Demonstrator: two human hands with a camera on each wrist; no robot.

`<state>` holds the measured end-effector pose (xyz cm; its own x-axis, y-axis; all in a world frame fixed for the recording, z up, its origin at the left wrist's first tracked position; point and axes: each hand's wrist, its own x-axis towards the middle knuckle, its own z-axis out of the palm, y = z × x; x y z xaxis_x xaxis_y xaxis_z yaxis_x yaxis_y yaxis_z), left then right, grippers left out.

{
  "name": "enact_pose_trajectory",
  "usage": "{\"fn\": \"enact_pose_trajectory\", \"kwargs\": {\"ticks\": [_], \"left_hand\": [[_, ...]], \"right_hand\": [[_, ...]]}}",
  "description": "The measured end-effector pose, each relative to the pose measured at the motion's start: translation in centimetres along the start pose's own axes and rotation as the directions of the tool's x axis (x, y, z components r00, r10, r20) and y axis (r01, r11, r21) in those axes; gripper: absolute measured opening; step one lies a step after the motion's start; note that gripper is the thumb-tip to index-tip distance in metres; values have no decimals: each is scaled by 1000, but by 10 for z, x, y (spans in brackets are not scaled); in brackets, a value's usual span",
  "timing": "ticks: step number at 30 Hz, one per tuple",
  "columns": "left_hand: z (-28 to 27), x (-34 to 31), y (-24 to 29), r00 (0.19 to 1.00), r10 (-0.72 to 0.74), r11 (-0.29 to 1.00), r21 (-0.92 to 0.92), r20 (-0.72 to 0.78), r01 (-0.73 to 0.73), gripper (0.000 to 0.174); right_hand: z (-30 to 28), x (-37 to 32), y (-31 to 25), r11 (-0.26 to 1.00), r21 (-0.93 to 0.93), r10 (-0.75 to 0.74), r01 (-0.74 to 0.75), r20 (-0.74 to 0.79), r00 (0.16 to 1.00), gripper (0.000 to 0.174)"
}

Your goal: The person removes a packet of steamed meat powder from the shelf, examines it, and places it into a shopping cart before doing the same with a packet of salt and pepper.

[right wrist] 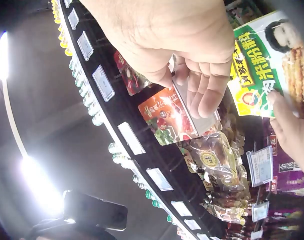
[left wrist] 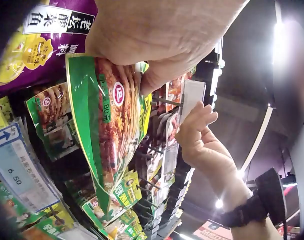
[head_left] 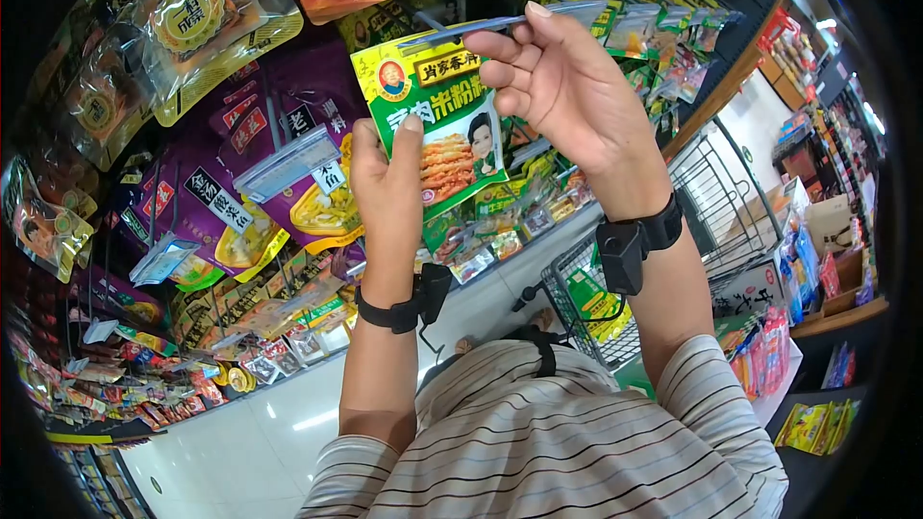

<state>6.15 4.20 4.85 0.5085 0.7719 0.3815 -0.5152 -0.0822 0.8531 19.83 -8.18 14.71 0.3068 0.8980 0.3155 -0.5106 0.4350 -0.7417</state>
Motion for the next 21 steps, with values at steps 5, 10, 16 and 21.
{"fn": "enact_pose_trajectory", "kwargs": {"ticks": [5, 10, 16, 21], "left_hand": [[-3, 4, -4, 1000, 20, 1000, 8, 6, -20, 12], [-6, 22, -3, 999, 15, 987, 159, -39, -9, 16], [-14, 59, -21, 986, 134, 897, 434, -95, -81, 23], [-18, 70, -35, 974, 182, 789, 611, -135, -63, 30]], "right_hand": [[1, -2, 1, 1000, 5, -3, 3, -22, 1000, 24], [-5, -6, 7, 1000, 19, 15, -15, -31, 999, 25], [-16, -23, 28, 998, 7, 57, -56, -99, 993, 29], [-19, -37, 46, 996, -28, 85, -90, -131, 988, 28]]}}
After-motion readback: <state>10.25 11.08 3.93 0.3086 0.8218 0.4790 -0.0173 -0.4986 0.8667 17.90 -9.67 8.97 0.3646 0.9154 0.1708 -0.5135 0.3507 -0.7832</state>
